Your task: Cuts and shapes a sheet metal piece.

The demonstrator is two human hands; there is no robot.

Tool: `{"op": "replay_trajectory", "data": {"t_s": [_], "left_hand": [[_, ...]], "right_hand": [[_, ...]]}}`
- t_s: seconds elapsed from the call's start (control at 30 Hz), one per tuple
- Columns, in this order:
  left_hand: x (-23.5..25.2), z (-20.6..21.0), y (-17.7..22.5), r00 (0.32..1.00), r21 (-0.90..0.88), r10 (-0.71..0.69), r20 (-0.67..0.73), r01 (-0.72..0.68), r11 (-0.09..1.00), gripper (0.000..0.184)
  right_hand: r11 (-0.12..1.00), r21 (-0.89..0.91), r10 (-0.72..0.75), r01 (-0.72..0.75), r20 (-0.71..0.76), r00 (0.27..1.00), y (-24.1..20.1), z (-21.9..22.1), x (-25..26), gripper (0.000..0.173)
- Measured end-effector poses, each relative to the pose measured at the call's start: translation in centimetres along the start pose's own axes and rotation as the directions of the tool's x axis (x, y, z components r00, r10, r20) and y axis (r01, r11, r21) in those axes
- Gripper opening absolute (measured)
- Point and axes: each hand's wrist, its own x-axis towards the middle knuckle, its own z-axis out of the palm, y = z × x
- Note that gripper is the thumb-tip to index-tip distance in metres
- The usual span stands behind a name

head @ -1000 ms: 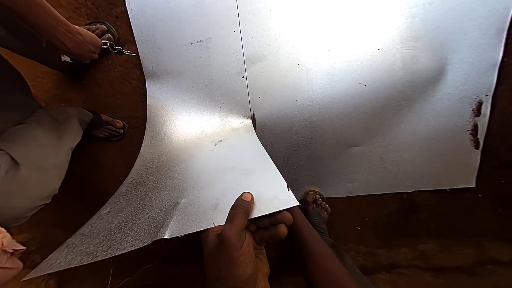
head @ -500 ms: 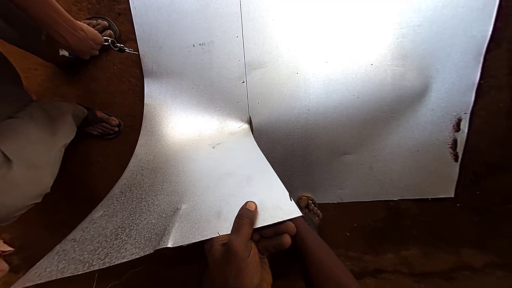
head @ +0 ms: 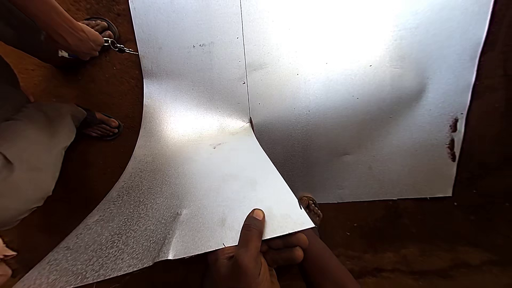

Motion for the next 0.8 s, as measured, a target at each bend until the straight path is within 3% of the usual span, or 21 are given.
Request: {"op": "replay_trajectory", "data": {"t_s": [0.2, 0.27, 0.33, 0.43, 0.5, 0.57, 0.67, 0.8], "left_hand": [[-0.2, -0.2, 0.0, 1.000, -0.014, -0.004, 0.004, 0.004, 1.000, 0.017], [-0.5, -0.1, 0.1, 1.000, -0.005, -0.002, 0.007, 0.002, 1.000, 0.018], [-0.8, -0.2, 0.0, 0.999, 0.004, 0.005, 0.032, -0.005, 1.000, 0.019], [-1.2, -0.3, 0.0, 0.999, 0.011, 0.015, 0.049, -0.015, 1.000, 0.019], [-1.1, -0.4, 0.0, 0.999, 0.013, 0.016, 0.048, -0.017, 1.000, 0.018], [-0.9, -0.5, 0.0, 0.999, 0.006, 0.012, 0.039, -0.013, 1.000, 0.018], [-0.8, -0.5, 0.2, 1.000, 0.013, -0.009, 0.026, 0.009, 1.000, 0.018], [-1.0, -0.5, 0.1, 0.999, 0.009, -0.017, 0.034, 0.016, 1.000, 0.018]], "right_hand": [[0.979, -0.193, -0.061, 0.069, 0.045, 0.997, -3.0, -1.4, -3.1, 0.027], [0.953, -0.203, -0.224, 0.227, 0.036, 0.974, -0.4, -1.0, -1.5, 0.029], [0.964, -0.085, -0.253, 0.252, -0.005, 0.967, 1.1, -0.5, -0.6, 0.031], [0.993, 0.120, -0.024, 0.023, 0.009, 1.000, -2.7, -1.1, -3.8, 0.033], [0.953, 0.275, -0.127, 0.125, -0.011, 0.992, -0.4, -0.6, -2.3, 0.033], [0.841, 0.353, -0.439, 0.410, 0.003, 0.898, 5.3, 0.4, 2.7, 0.032], [0.934, 0.297, -0.220, 0.197, 0.046, 0.974, 2.7, 0.3, 1.9, 0.032], [0.890, 0.333, -0.357, 0.313, 0.077, 0.931, 4.0, -0.1, 3.4, 0.034]]}}
